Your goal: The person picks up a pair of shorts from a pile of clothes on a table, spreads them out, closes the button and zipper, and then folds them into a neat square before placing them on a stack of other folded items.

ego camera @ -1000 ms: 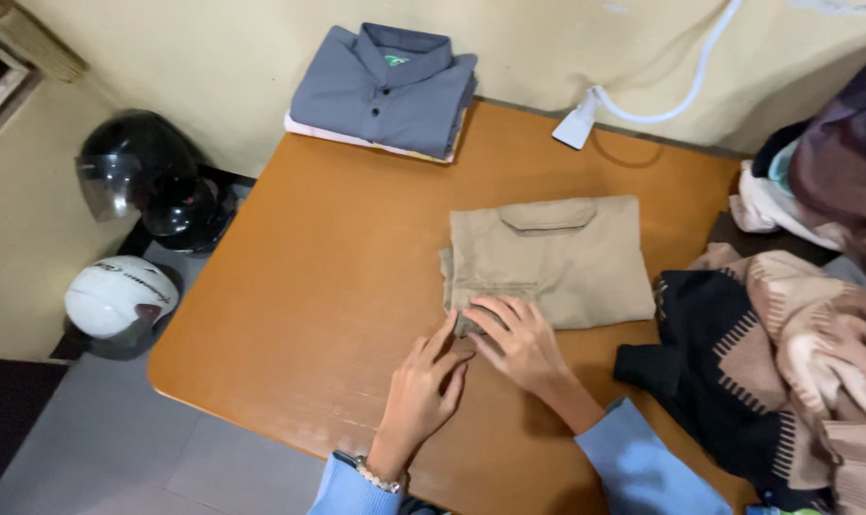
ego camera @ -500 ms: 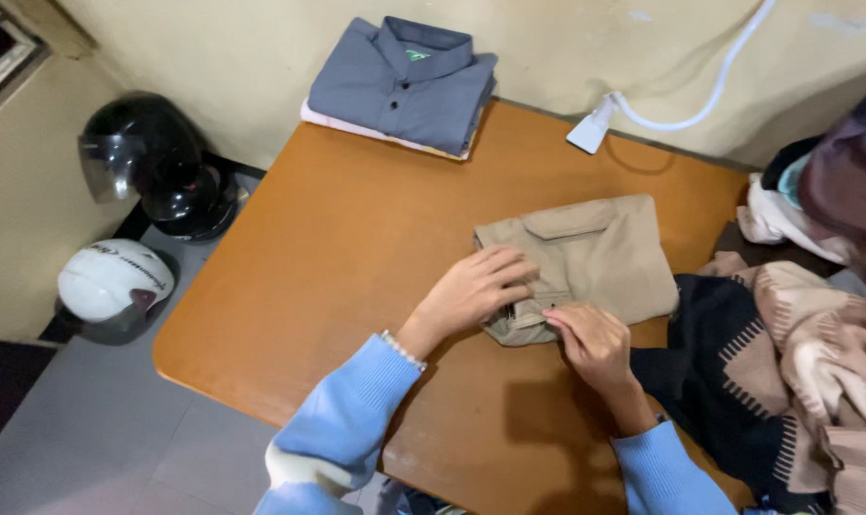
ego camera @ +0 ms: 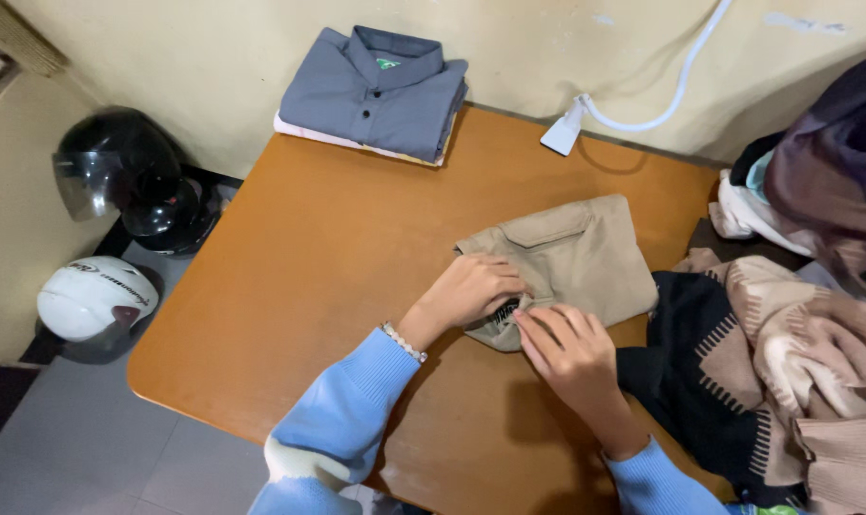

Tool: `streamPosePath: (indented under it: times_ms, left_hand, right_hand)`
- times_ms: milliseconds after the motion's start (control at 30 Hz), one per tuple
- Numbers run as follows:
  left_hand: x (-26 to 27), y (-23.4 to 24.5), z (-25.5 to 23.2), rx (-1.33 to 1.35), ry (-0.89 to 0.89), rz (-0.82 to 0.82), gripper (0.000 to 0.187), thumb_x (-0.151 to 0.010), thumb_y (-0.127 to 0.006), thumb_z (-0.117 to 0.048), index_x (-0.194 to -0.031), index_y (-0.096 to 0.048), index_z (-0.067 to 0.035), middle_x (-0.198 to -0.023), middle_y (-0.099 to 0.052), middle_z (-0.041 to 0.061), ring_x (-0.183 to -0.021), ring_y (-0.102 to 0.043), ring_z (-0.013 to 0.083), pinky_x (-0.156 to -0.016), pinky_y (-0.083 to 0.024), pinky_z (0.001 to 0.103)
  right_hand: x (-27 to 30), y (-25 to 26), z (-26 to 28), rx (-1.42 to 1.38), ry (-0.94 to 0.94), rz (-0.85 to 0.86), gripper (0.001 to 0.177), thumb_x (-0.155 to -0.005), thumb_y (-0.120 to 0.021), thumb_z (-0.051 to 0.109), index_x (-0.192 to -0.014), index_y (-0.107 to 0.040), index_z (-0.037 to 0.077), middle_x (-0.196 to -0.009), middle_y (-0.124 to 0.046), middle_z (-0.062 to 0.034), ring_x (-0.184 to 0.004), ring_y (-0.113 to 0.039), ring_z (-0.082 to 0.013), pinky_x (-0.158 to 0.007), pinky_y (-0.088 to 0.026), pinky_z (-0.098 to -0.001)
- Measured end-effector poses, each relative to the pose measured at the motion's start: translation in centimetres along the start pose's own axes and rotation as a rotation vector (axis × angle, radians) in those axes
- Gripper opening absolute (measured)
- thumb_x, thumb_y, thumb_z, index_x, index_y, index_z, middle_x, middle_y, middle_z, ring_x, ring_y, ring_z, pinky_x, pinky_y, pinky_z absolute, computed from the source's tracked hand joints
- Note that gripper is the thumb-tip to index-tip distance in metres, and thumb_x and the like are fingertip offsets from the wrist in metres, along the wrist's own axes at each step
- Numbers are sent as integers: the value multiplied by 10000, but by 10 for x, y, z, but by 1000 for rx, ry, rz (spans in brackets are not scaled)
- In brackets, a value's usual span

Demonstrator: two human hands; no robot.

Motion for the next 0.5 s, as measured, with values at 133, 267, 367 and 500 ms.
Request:
streamPosePath:
  times_ms: [133,267,367,500]
  left_hand:
    - [6,6,2,14,93,68,200,-812,-716,-127,-998,-777,-168,-877,-720,6,-891,-664,220,-777,-538,368]
    - [18,15,7,-25,26,41,222,-765,-720,-139,-977,-783,-156,-920,-736,-16,-920,-662,215,-802,-548,357]
    - [29,18,9,-32,57,56,186,-770,-714,-117,-926,-790,-184,-929,-756,-53,-929,-661,196,-784,-550,354]
    - [52,23,2,-94,43,-51,226,-741,-705,-122,-955,-763,-167,-1031,-755,-60,-1008,-661,177,-841,-567,332]
  right_hand:
    - [5,-17,-5,-2,187,106,355,-784,-732,133,-1124,-744,28,-983,-676,-35,-884,-622,-214,-713,-489,-353]
    - [19,-32,-4,58,596,251,310,-840,-648,117,-1083,-715,-62,-987,-627,-48,-905,-605,-186,-716,-486,-322]
    - [32,-41,8,70,621,381,384,-752,-618,205,-983,-696,-92,-1074,-673,-117,-950,-621,-238,-735,-515,-341]
    - [36,-50,27,150,480,291,373,-849,-657,122,-1158,-726,-74,-1054,-639,-65,-996,-587,-213,-787,-490,-307]
Point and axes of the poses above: each hand's wrist, its own x-axis away from the middle knuckle, its own y-axis out of the back of the hand, z = x × y, the point moved 1 cm from there along -x, towards the middle knuckle
